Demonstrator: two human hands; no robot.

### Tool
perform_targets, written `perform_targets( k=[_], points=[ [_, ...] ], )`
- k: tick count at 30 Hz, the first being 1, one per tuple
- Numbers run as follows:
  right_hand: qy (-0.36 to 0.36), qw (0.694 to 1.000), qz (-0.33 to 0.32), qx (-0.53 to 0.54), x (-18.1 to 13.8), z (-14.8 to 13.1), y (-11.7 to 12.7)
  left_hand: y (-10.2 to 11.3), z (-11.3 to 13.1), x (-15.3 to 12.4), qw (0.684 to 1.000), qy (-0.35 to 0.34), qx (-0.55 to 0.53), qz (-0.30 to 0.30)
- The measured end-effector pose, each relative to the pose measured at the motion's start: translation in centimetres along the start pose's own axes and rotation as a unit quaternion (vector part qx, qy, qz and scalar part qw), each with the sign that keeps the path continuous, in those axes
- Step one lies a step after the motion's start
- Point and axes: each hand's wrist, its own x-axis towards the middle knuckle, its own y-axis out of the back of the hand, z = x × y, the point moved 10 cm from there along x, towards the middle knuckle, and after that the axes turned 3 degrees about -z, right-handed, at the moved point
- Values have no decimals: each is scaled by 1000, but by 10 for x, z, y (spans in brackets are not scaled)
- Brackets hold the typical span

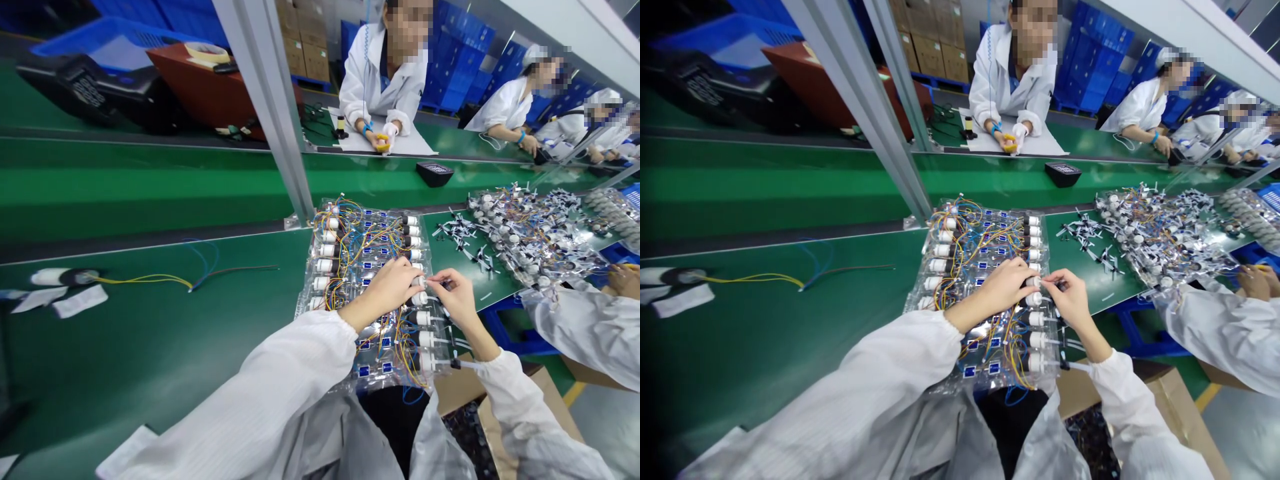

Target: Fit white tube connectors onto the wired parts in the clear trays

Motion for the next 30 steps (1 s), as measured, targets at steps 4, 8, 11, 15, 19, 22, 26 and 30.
perform_targets(
  k=[4, 8, 11, 15, 19, 22, 26, 30],
  points=[
    [-19, 999, 17, 21, -1, 4, 0, 1, 1, 0, 1000, 0, 3, 0],
    [-25, 999, 8, 40, -1, 7, -3, 1, -1, 0, 1000, 9, -2, 0],
    [-30, 998, 5, 61, 0, 10, -3, 0, -3, 0, 1000, 12, -3, -3],
    [-26, 998, 2, 55, 0, 13, -3, -2, -5, 1, 1000, 12, -5, -8],
    [-17, 999, -7, 48, 0, 12, -5, -3, -5, 3, 1000, 19, -2, -16],
    [-16, 999, -4, 51, 0, 12, -5, -5, -6, 4, 1000, 21, 3, -18],
    [0, 1000, -29, 5, 3, 8, -7, -7, -5, 5, 1000, 4, 11, -11],
    [42, 995, -70, -62, 6, -4, -8, -6, -4, 4, 1000, -7, 16, 2]
  ],
)
